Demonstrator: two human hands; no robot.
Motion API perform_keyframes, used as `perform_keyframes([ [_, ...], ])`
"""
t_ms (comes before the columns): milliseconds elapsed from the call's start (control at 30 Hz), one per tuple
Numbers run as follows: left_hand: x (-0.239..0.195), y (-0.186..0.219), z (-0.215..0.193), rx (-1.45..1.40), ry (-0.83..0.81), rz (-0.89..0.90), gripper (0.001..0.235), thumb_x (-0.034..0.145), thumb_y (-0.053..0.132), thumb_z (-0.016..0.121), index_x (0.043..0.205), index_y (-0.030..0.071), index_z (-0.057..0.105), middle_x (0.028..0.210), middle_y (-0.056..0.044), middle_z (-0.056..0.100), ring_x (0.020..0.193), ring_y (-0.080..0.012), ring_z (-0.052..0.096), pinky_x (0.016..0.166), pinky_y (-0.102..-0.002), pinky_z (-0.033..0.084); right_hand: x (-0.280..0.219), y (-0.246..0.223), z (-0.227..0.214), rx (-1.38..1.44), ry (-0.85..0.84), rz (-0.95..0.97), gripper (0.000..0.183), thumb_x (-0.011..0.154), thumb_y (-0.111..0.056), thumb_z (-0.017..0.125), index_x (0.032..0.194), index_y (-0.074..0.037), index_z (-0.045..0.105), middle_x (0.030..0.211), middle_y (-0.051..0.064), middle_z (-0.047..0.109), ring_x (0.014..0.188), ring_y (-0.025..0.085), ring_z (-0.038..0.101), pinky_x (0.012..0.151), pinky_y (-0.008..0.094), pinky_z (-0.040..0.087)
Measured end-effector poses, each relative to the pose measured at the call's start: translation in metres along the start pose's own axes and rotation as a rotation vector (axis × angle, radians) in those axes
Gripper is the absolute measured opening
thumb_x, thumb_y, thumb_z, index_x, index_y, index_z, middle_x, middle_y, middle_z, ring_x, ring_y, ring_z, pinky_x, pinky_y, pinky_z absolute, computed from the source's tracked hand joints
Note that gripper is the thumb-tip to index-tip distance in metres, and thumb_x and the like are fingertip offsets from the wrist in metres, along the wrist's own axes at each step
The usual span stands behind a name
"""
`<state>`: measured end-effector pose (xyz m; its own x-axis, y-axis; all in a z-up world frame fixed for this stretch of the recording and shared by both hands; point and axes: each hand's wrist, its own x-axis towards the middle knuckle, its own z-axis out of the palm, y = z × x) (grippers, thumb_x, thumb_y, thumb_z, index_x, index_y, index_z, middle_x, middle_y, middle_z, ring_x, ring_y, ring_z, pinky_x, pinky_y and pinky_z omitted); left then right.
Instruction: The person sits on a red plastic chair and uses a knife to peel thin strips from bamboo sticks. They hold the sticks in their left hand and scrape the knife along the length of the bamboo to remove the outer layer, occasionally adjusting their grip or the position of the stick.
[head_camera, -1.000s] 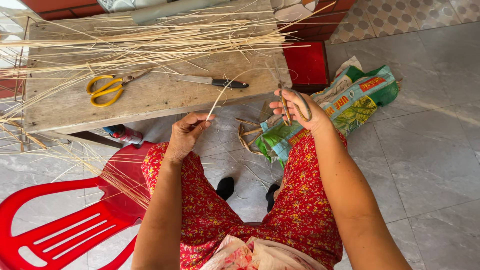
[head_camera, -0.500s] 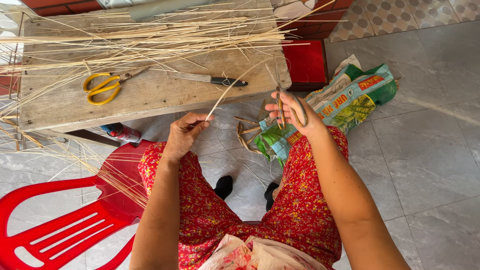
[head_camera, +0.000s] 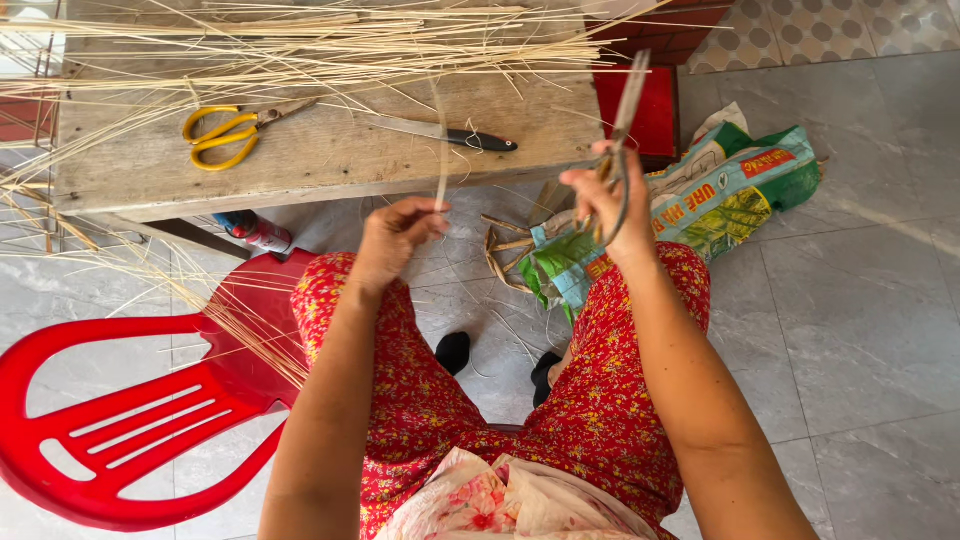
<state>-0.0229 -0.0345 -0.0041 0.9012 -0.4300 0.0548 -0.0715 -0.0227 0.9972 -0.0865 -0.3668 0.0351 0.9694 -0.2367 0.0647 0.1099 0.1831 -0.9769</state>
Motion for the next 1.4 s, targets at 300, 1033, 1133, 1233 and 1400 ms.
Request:
perform_keyframes([
  [300, 0.006, 0.007, 0.063, 0.093, -0.104, 0.025, 0.02, 0.096, 0.013, 0.072, 0.115, 0.009, 0.076, 0.092, -0.003, 0.079, 0.082, -0.0075, 0.074, 0.075, -0.024, 0.062, -0.016, 0.027, 0.065, -0.067, -0.137, -0.057, 0.056, 0.095, -0.011, 0.078, 0.143, -0.01, 0.048, 0.108, 0.011, 0.069, 0.076, 0.01, 0.062, 0.063, 0.022, 0.05],
  [1033, 0.007, 0.012, 0.043, 0.209, -0.048, -0.066, 0.023, 0.092, 0.013, 0.076, 0.115, 0.011, 0.077, 0.082, -0.003, 0.076, 0.073, -0.007, 0.065, 0.069, -0.025, 0.056, -0.026, 0.004, 0.006, -0.112, 0.035, 0.163, 0.041, 0.091, -0.016, 0.077, 0.129, -0.009, 0.064, 0.081, -0.001, 0.056, 0.055, 0.004, 0.044, 0.044, 0.02, 0.037],
  [1133, 0.005, 0.005, 0.035, 0.275, -0.101, -0.103, 0.02, 0.092, 0.013, 0.076, 0.112, 0.01, 0.079, 0.08, -0.002, 0.074, 0.071, -0.0066, 0.063, 0.067, -0.025, 0.055, -0.028, -0.009, -0.011, -0.026, 0.151, 0.093, 0.034, 0.096, -0.02, 0.075, 0.125, -0.009, 0.063, 0.08, -0.002, 0.054, 0.058, 0.004, 0.047, 0.047, 0.02, 0.039],
  [1233, 0.004, -0.003, 0.034, 0.278, -0.112, -0.168, 0.018, 0.094, 0.014, 0.074, 0.11, 0.009, 0.08, 0.079, -0.001, 0.074, 0.07, -0.0064, 0.063, 0.065, -0.024, 0.055, -0.029, -0.017, -0.024, 0.041, 0.227, 0.072, 0.033, 0.097, -0.024, 0.074, 0.124, -0.009, 0.062, 0.081, -0.001, 0.056, 0.06, 0.005, 0.049, 0.048, 0.021, 0.041],
  [1400, 0.009, -0.008, 0.028, -0.061, -0.046, -0.248, 0.018, 0.098, 0.017, 0.071, 0.111, 0.007, 0.077, 0.087, 0.0, 0.075, 0.075, -0.0069, 0.067, 0.065, -0.023, 0.053, -0.036, -0.017, -0.028, 0.041, 0.175, 0.096, 0.036, 0.098, -0.027, 0.072, 0.126, -0.007, 0.06, 0.085, 0.001, 0.058, 0.063, 0.007, 0.054, 0.052, 0.023, 0.045],
])
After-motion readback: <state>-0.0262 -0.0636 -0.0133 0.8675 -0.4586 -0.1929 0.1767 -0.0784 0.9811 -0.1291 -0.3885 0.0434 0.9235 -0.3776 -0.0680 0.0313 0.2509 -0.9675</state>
